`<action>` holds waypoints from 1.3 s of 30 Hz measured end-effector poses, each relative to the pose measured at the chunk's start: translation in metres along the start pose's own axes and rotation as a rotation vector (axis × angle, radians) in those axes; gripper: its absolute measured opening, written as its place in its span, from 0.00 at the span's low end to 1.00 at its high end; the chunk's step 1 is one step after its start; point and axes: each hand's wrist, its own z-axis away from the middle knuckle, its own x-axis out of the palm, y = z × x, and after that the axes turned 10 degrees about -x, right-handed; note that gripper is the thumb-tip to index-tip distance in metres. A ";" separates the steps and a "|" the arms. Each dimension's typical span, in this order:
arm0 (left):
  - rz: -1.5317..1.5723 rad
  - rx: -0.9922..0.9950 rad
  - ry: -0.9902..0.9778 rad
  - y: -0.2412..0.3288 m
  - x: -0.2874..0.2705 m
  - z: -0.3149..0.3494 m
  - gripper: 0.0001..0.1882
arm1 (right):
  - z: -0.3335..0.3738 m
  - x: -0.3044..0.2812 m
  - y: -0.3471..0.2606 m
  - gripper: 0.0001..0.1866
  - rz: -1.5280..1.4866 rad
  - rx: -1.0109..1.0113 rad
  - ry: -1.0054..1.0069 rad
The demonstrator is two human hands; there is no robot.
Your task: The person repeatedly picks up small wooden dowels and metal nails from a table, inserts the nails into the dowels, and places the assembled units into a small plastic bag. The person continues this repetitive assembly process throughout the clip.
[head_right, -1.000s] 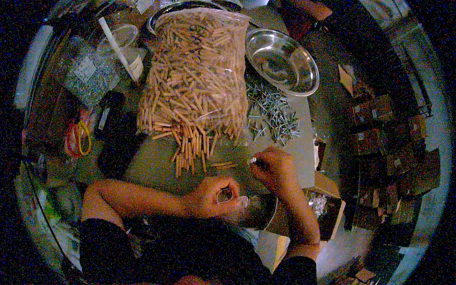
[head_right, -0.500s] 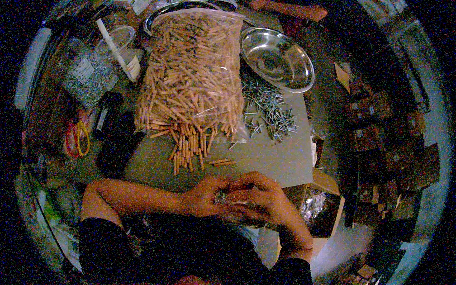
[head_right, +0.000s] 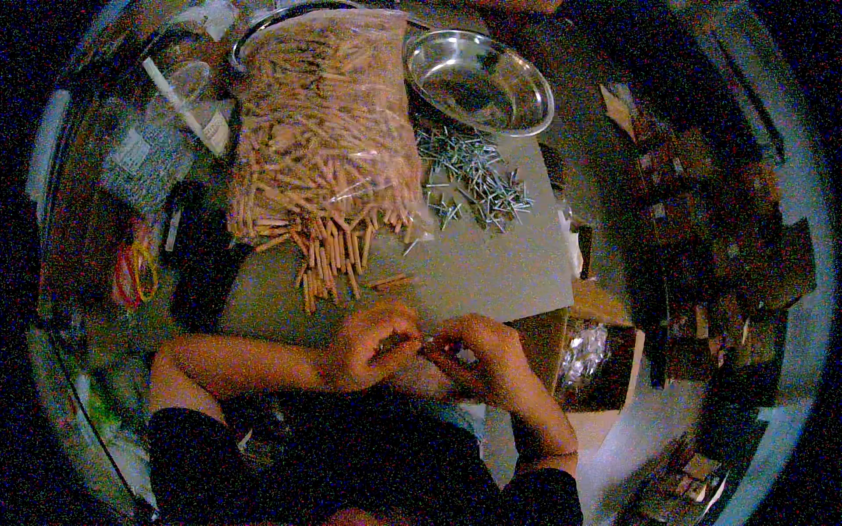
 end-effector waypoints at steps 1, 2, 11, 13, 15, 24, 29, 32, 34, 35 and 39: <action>-0.003 -0.024 -0.021 0.002 -0.001 0.000 0.06 | 0.001 0.002 0.000 0.11 -0.032 0.056 -0.008; 0.002 -0.026 -0.049 0.002 -0.001 0.001 0.05 | 0.001 0.003 0.002 0.11 -0.013 -0.015 -0.028; 0.026 -0.070 -0.210 0.001 0.006 0.006 0.06 | 0.039 0.004 0.021 0.08 0.053 -0.129 0.040; 0.021 -0.067 -0.236 0.000 0.006 0.008 0.06 | 0.058 -0.008 0.032 0.09 0.084 -0.050 0.054; -0.042 -0.033 -0.301 0.000 0.011 0.012 0.08 | 0.086 -0.028 0.044 0.05 0.292 0.243 0.192; -0.600 -0.011 -1.061 -0.035 0.018 0.044 0.15 | 0.140 -0.002 0.130 0.10 0.609 0.342 0.209; -0.568 0.097 -0.951 -0.042 0.020 0.041 0.13 | 0.094 0.100 0.169 0.19 0.641 -0.039 -0.108; -0.555 0.084 -0.897 -0.039 0.018 0.036 0.13 | 0.087 0.101 0.169 0.19 0.709 -0.100 -0.141; -0.559 0.037 -0.879 -0.030 0.016 0.032 0.13 | 0.080 0.088 0.149 0.17 0.616 -0.047 -0.166; -0.543 0.036 -0.803 -0.031 0.017 0.033 0.14 | 0.078 0.080 0.137 0.15 0.528 0.031 -0.183; -0.407 -0.119 -0.601 -0.021 0.022 0.029 0.17 | 0.074 0.054 0.095 0.11 0.321 0.301 -0.244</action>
